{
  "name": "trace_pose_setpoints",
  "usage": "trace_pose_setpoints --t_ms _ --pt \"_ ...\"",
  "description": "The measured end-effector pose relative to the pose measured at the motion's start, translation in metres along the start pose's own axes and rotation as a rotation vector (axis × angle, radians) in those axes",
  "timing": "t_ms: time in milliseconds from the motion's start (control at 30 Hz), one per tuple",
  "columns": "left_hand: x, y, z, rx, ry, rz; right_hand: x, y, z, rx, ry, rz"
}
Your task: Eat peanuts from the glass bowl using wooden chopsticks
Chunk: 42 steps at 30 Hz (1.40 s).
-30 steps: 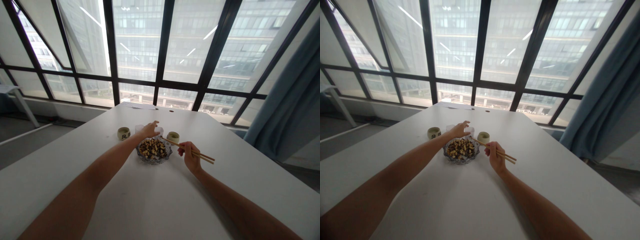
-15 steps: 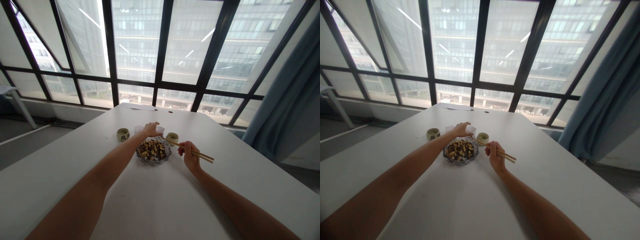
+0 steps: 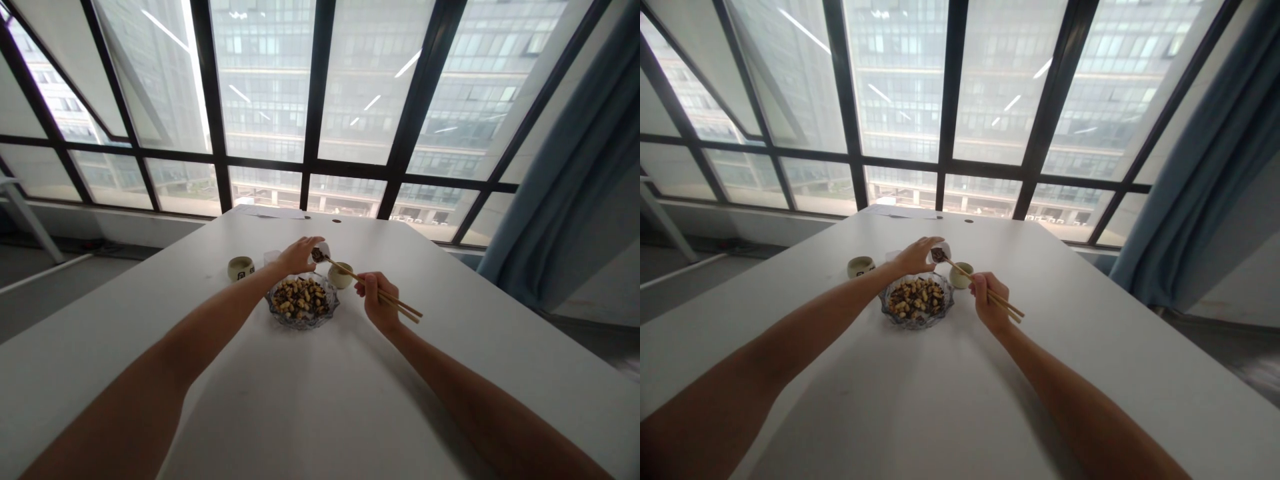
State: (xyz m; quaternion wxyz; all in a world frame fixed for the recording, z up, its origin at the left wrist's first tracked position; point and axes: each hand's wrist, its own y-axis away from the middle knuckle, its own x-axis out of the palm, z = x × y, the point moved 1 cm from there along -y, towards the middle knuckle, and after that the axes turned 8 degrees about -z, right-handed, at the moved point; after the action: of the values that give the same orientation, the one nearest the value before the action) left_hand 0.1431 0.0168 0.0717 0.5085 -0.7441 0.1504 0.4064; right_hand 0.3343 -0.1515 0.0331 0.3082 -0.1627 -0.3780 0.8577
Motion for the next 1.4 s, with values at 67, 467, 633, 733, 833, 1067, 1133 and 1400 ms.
trace_pose_setpoints --t_ms 67,467,633,733,833,1067,1133,1400 --pt "-0.002 0.002 -0.003 0.003 0.02 0.003 0.004 -0.007 0.0 -0.048 0.042 0.024" --pt "0.026 0.0 0.004 -0.347 0.112 0.056 0.013 -0.048 0.022 0.161 -0.094 -0.024" --pt "0.027 0.003 0.009 -0.394 0.091 0.114 0.005 -0.054 0.049 0.208 -0.062 0.187" --pt "0.013 0.011 0.007 -0.318 0.071 0.112 0.007 -0.051 0.053 0.222 -0.04 0.365" --pt "-0.012 0.028 0.006 -0.166 0.002 0.049 0.013 -0.045 0.047 0.269 -0.039 0.483" --pt "-0.067 0.102 0.037 -0.241 -0.254 -0.18 0.024 -0.033 0.035 0.305 -0.116 0.485" --pt "-0.071 0.122 0.05 -0.326 -0.298 -0.249 0.025 -0.033 0.035 0.291 -0.125 0.419" --pt "-0.045 0.146 0.079 -0.703 -0.041 -0.451 0.02 -0.035 0.048 0.347 -0.093 0.431"
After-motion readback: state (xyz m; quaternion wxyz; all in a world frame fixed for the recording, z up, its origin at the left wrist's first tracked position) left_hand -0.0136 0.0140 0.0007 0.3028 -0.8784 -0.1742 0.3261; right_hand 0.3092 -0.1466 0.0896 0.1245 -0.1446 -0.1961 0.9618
